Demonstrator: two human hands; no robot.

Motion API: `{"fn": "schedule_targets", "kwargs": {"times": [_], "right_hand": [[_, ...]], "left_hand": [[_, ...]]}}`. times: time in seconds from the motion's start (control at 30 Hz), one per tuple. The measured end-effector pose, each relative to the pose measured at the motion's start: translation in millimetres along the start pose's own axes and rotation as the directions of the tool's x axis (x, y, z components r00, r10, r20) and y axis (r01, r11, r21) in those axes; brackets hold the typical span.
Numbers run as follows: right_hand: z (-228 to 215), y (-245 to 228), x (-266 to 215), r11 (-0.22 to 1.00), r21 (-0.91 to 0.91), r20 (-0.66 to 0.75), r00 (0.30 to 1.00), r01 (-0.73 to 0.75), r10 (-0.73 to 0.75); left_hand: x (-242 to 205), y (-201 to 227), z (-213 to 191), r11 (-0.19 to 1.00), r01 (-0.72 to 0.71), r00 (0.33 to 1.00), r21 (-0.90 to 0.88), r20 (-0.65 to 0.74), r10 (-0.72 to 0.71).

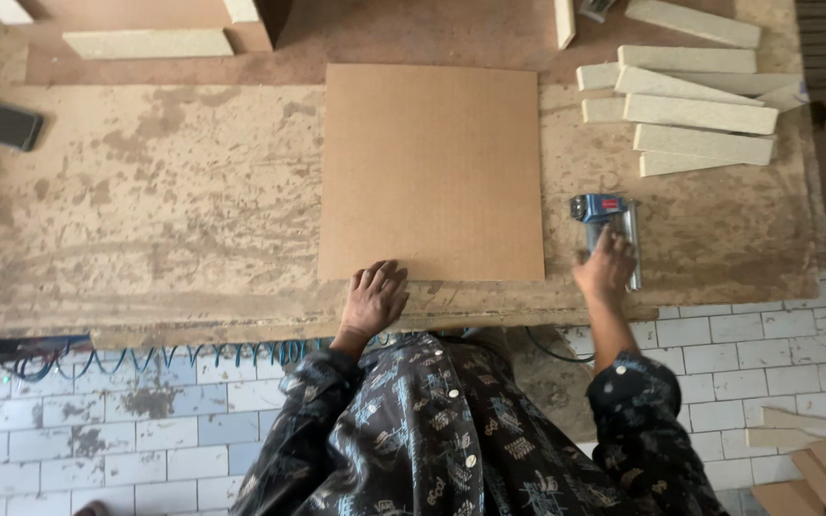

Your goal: The person repeatedly places thin wooden strips along the edges of a square board and uses a pneumatic nail gun to fasten them. The person flips the board over multiple times to attach strips on different sides. The process is repeated for several boards throughout the clip.

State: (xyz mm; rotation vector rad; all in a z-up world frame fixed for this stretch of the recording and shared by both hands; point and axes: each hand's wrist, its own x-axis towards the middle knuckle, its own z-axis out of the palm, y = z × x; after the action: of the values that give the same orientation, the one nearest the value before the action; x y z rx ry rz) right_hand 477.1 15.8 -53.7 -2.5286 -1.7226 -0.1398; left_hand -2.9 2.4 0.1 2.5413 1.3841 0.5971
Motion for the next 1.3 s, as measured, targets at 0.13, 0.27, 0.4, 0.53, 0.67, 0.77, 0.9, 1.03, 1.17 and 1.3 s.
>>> {"fn": "schedule_targets", "kwargs": {"times": [0.13, 0.27, 0.4, 0.53, 0.67, 0.77, 0.9, 1.03, 1.17, 1.3], "right_hand": [[7, -32, -37, 0.989, 0.125, -0.062, 0.996, 0.079, -0.071], [13, -60, -72, 0.972, 0.191, -0.109, 0.987, 0.139, -0.120], [8, -68, -88, 0.933, 0.320, -0.138, 0.982, 0.164, -0.126], [-4, -70, -86, 0.925, 0.336, -0.121, 0.982, 0.177, -0.144], [-17, -64, -83, 0.918, 0.319, -0.107, 0.972, 0.233, -0.210], [-20, -63, -83, 0.892, 0.375, -0.072, 0.967, 0.253, -0.244], [-30, -43, -72, 0.828, 0.445, -0.062, 0.934, 0.341, -0.351], [-32, -20, -64, 0.736, 0.535, -0.049, 0.885, 0.415, -0.463], [-24, -6, -54, 0.696, 0.563, -0.032, 0.853, 0.446, -0.521], [4, 1, -42, 0.609, 0.667, -0.074, 0.851, 0.429, -0.519]], "left_hand": [[-2, -12, -2, 0.987, 0.142, 0.989, 0.079, 0.034, -0.145], [-12, -33, -15, 0.953, 0.269, 0.963, 0.140, -0.018, -0.269], [-23, -37, -25, 0.934, 0.326, 0.945, 0.146, -0.075, -0.318], [-22, -26, -26, 0.912, 0.401, 0.913, 0.092, -0.123, -0.389], [-13, -15, -16, 0.873, 0.468, 0.882, 0.134, -0.122, -0.454], [-10, -13, -10, 0.845, 0.502, 0.865, 0.184, -0.099, -0.492], [-2, 0, 1, 0.810, 0.559, 0.829, 0.177, -0.116, -0.547], [0, 26, 14, 0.756, 0.619, 0.782, 0.211, -0.082, -0.618], [8, 55, 27, 0.739, 0.622, 0.769, 0.259, -0.029, -0.638], [6, 88, 47, 0.711, 0.657, 0.741, 0.250, -0.039, -0.671]]}}
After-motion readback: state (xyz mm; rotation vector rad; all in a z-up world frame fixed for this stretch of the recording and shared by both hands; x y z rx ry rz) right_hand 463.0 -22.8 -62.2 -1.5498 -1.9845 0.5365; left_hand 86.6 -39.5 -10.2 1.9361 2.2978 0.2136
